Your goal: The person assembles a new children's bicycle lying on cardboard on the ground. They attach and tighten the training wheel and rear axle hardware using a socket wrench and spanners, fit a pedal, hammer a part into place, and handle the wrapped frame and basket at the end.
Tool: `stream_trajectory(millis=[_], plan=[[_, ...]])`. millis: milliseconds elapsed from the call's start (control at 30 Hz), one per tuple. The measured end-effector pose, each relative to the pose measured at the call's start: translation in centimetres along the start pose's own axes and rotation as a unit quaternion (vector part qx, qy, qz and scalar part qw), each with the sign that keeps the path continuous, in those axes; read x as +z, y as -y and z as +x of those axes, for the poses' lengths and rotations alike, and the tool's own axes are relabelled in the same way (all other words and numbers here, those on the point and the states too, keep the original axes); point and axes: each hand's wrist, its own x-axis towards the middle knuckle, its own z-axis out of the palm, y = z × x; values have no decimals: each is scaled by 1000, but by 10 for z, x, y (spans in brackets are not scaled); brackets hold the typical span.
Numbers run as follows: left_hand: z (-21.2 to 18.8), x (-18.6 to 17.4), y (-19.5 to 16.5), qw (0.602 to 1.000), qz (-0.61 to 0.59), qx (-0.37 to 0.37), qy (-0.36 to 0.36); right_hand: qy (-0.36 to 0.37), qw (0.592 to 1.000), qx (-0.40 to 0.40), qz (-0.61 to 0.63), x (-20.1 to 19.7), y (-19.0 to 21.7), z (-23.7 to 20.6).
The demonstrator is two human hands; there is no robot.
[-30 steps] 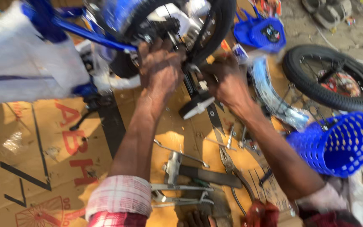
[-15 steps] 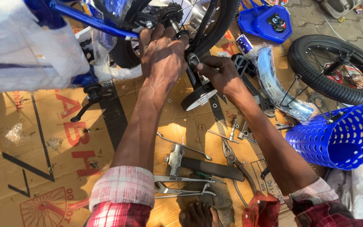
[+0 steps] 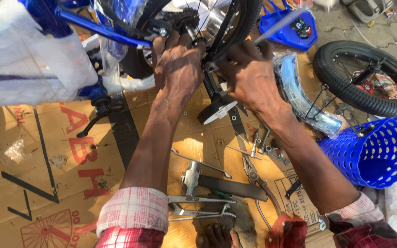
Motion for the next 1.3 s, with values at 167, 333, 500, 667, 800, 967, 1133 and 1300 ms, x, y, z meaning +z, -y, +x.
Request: stream_trajectory(millis=[167,333,500,667,800,967,1133,1300], plan=[[-1,-8,-3,1000,-9,2,-29,-34,981,90,168,22,-1,-5],[-7,-21,-8,1000,-2,2,-15,91,781,277,552,45,0,-14],[-7,-17,-5,997,-15,17,-74,5,968,60,245,27,-11,-11],[-4,-8,-3,1000,10,-6,24,-54,995,-8,79,15,-4,-6],[-5,-7,-2,994,-7,20,-111,19,959,153,237,15,5,-8],[-6,-9,-1,998,3,19,-52,-58,998,-15,33,5,-1,-4],[-6,-13,-3,999,16,21,-42,0,995,53,88,12,-4,1],[-6,-17,-5,999,-20,1,-26,78,809,297,502,51,0,-6]])
